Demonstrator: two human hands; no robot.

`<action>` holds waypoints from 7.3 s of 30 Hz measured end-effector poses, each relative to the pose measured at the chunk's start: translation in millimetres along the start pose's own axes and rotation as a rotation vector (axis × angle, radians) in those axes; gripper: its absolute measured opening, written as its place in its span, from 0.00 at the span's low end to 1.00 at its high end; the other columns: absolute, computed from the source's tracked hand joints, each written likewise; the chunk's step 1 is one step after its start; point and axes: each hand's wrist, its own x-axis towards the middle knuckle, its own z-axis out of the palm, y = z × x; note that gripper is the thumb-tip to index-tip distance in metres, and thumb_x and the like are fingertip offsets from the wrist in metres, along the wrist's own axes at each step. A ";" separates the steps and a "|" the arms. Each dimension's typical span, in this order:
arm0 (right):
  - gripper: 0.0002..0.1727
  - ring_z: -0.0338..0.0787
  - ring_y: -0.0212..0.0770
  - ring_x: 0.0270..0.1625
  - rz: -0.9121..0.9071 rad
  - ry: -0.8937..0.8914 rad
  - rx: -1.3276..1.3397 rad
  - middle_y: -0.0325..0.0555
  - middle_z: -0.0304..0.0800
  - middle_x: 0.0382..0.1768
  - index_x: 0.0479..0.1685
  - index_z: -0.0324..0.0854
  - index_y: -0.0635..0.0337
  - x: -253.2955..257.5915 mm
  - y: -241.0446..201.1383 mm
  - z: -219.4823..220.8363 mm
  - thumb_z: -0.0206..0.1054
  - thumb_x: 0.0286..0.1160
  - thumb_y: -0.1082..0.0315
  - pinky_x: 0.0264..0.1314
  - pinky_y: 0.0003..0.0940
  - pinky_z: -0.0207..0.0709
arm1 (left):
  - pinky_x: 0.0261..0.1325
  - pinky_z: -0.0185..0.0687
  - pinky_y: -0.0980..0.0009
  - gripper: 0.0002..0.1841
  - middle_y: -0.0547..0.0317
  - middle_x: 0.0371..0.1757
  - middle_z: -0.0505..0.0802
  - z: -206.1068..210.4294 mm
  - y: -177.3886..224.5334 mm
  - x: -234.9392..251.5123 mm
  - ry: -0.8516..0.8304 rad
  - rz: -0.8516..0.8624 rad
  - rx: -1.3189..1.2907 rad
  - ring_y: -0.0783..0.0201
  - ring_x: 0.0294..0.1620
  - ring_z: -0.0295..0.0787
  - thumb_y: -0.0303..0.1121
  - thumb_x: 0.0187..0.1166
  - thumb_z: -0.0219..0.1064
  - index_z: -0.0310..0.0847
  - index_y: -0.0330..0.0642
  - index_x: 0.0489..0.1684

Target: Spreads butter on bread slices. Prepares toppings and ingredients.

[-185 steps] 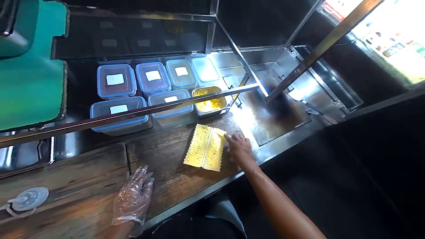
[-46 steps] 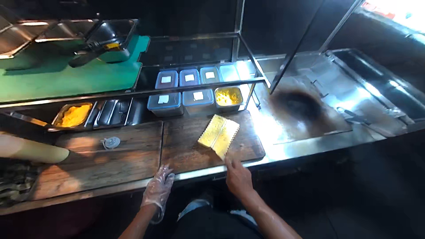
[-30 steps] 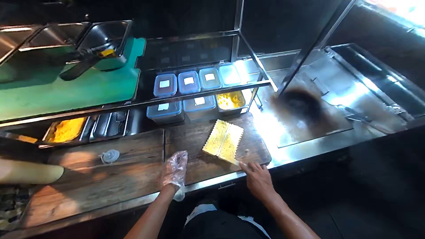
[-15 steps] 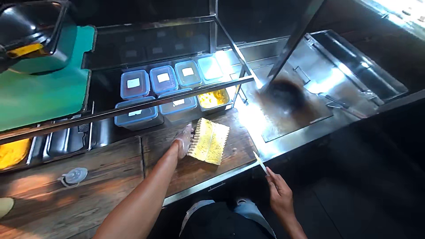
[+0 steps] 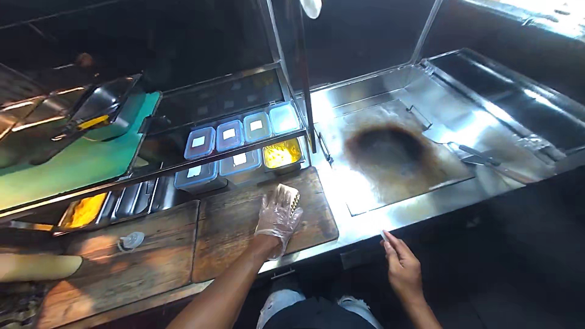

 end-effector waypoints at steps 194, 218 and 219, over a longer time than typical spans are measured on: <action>0.16 0.67 0.30 0.16 0.615 -1.052 0.210 0.42 0.83 0.27 0.64 0.83 0.54 144.6 -111.7 199.2 0.57 0.91 0.58 0.18 0.27 0.62 | 0.73 0.77 0.58 0.25 0.53 0.71 0.88 -20.1 -15.0 -55.1 0.065 -0.729 -1.406 0.62 0.69 0.84 0.47 0.88 0.61 0.75 0.48 0.80; 0.16 0.93 0.54 0.40 -0.256 -0.872 -0.773 0.50 0.91 0.48 0.65 0.85 0.45 94.4 -136.5 188.8 0.57 0.87 0.59 0.39 0.59 0.86 | 0.70 0.81 0.58 0.25 0.58 0.68 0.89 -8.9 -53.6 -56.0 -0.104 -0.612 -1.602 0.64 0.67 0.86 0.49 0.85 0.64 0.75 0.53 0.79; 0.17 0.94 0.53 0.43 -0.218 -0.938 -0.748 0.49 0.92 0.49 0.65 0.85 0.46 84.1 -142.0 182.4 0.55 0.87 0.58 0.43 0.58 0.86 | 0.71 0.80 0.56 0.26 0.57 0.68 0.89 -8.5 -56.8 -54.6 -0.118 -0.595 -1.580 0.63 0.67 0.86 0.50 0.85 0.64 0.75 0.54 0.80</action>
